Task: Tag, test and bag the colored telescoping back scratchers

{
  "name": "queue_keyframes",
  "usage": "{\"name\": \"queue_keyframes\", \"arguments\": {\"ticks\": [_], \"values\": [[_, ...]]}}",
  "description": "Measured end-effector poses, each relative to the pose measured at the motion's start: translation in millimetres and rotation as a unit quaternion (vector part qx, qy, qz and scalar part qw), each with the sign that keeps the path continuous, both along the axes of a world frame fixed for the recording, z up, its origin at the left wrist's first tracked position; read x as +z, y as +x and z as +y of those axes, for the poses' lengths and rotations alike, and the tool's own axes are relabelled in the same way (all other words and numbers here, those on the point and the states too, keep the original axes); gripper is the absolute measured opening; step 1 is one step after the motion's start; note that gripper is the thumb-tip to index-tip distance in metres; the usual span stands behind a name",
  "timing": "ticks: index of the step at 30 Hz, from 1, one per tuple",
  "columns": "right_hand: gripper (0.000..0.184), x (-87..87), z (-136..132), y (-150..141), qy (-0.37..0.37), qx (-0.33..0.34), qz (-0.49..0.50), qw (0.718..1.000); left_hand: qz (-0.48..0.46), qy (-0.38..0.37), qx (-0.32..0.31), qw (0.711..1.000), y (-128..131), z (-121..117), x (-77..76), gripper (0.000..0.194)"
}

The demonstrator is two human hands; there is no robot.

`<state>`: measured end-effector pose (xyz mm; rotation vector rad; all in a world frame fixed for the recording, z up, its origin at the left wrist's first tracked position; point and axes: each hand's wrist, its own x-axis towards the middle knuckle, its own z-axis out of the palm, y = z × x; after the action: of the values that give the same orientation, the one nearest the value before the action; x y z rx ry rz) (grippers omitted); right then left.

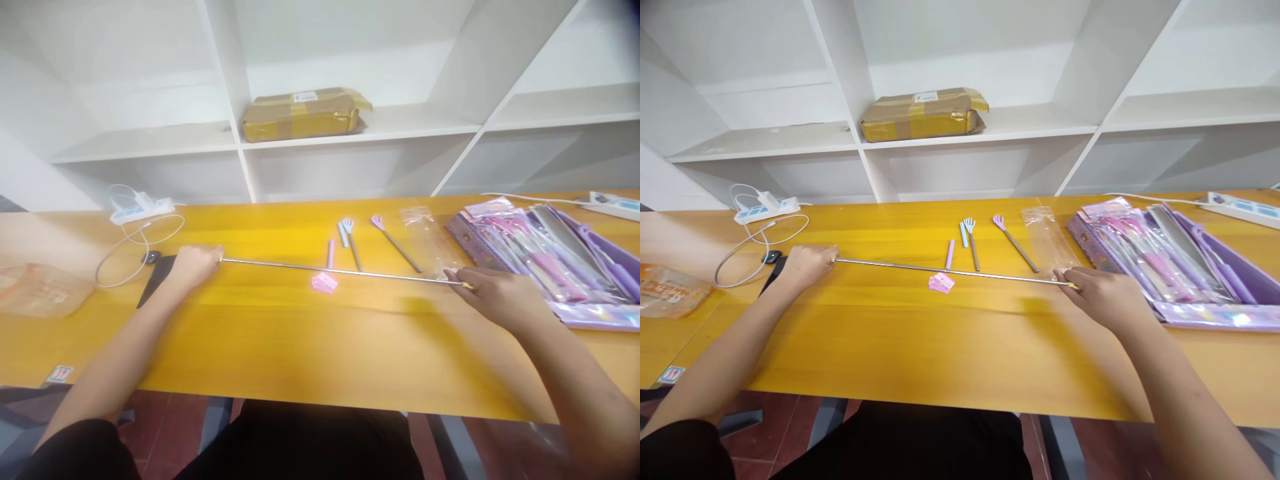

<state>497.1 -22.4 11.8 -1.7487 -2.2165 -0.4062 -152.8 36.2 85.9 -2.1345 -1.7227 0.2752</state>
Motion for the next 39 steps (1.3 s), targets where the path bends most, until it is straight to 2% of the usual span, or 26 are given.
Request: {"name": "queue_keyframes", "arguments": {"ticks": [7,14,17,20,23,26,28,30,31,33,39], "values": [[0.040,-9.7,2.2,0.9,0.001,0.014,0.019,1.000,-0.009,-0.015,0.018,1.000,-5.5,-6.2,-1.2,0.029],[0.032,-20.8,1.4,0.0,-0.055,-0.011,0.024,0.998,0.005,-0.058,-0.007,0.998,-4.0,-14.0,-12.2,0.028],[0.029,-17.9,3.9,-0.9,-0.077,-0.019,0.037,0.996,-0.005,-0.087,-0.023,0.996,-2.3,-15.8,-13.9,0.028],[0.026,-6.5,13.3,-7.6,-0.089,-0.036,0.039,0.995,-0.011,-0.118,-0.006,0.993,6.6,-13.3,-10.7,0.028],[0.024,7.5,27.4,-49.3,-0.101,-0.016,0.032,0.994,-0.018,-0.156,0.016,0.987,47.6,-12.2,-8.8,0.028],[0.024,13.6,37.0,-140.2,-0.120,0.051,0.020,0.991,-0.065,-0.209,-0.047,0.974,120.8,-17.6,-18.2,0.030],[0.023,11.3,37.4,-207.3,-0.173,0.111,-0.013,0.979,-0.085,-0.219,-0.071,0.970,166.5,-22.7,-29.4,0.027],[0.024,5.4,34.4,-255.8,-0.190,0.137,-0.022,0.972,-0.095,-0.227,-0.083,0.966,194.6,-26.8,-39.8,0.025],[0.025,1.6,32.6,-269.7,-0.197,0.141,-0.027,0.970,-0.098,-0.231,-0.086,0.964,201.0,-28.2,-43.9,0.025],[0.027,-6.3,29.3,-278.9,-0.202,0.143,-0.029,0.968,-0.100,-0.240,-0.095,0.961,202.5,-29.4,-49.6,0.026],[0.041,-19.7,30.4,-262.4,-0.205,0.130,-0.025,0.970,-0.111,-0.251,-0.116,0.955,192.4,-21.8,-58.9,0.025]]}}
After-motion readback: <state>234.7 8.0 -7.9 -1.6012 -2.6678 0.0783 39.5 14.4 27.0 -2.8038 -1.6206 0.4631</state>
